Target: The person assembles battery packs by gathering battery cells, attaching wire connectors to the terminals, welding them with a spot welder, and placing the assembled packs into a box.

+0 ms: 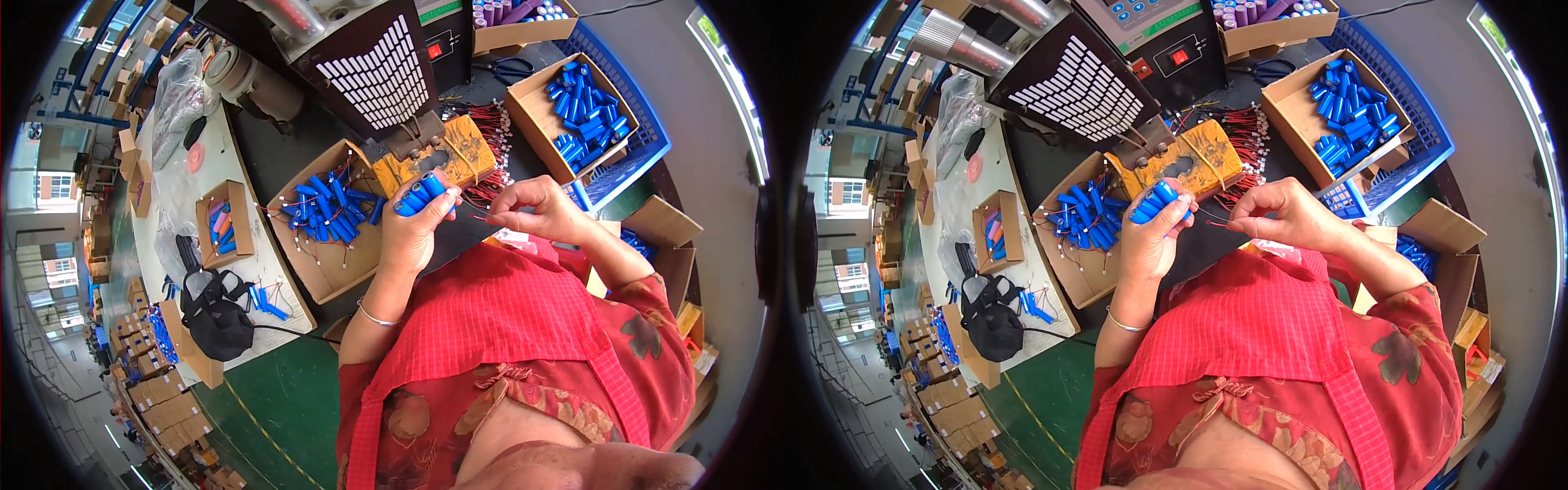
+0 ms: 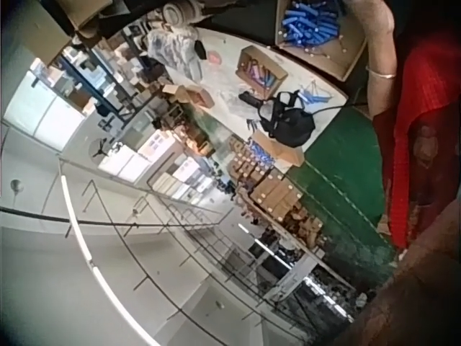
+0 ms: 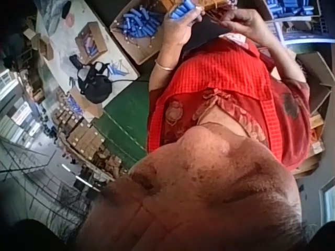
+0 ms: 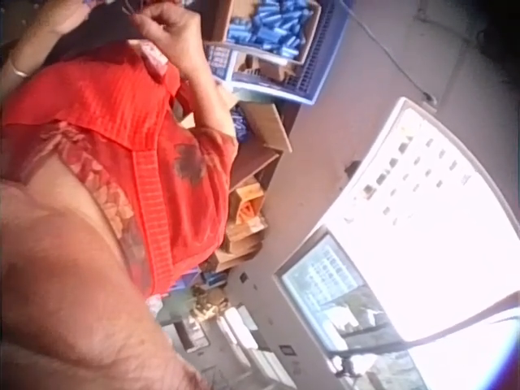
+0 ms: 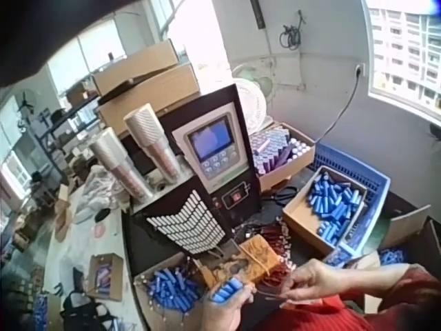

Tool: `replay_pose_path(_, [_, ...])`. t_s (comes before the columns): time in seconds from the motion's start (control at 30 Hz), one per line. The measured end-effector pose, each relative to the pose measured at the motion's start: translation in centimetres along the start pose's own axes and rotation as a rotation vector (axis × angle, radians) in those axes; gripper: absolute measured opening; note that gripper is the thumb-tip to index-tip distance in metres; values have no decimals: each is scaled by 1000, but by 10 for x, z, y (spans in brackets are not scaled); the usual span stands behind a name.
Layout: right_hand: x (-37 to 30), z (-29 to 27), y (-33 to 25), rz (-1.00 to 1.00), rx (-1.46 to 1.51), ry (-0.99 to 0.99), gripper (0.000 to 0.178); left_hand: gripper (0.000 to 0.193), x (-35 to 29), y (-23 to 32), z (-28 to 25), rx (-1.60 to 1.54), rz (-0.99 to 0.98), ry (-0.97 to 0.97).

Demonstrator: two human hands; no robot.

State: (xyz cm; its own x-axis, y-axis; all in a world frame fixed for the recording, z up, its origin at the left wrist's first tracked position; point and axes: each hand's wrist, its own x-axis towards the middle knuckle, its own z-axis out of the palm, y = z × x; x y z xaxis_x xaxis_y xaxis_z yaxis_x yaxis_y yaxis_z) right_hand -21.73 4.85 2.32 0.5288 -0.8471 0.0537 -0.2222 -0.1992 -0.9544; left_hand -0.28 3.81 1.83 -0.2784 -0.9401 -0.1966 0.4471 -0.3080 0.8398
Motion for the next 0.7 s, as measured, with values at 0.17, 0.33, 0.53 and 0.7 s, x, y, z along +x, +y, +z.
replay_pose_path(0.17, [14, 28, 3, 204, 742, 6, 15, 22, -2, -9, -2, 10, 8, 34])
replay_pose_path(0.33, [24, 33, 1, 246, 602, 93, 16, 25, -6, 3, -3, 19, 22, 92])
replay_pose_path(0.53, [29, 40, 6, 149, 463, 148, 20, 21, -3, -10, -5, -17, 108, 115])
replay_pose_path(0.7, [25, 51, 20, 144, 742, 299, 25, 19, -7, -26, 6, 165, 287, 182])
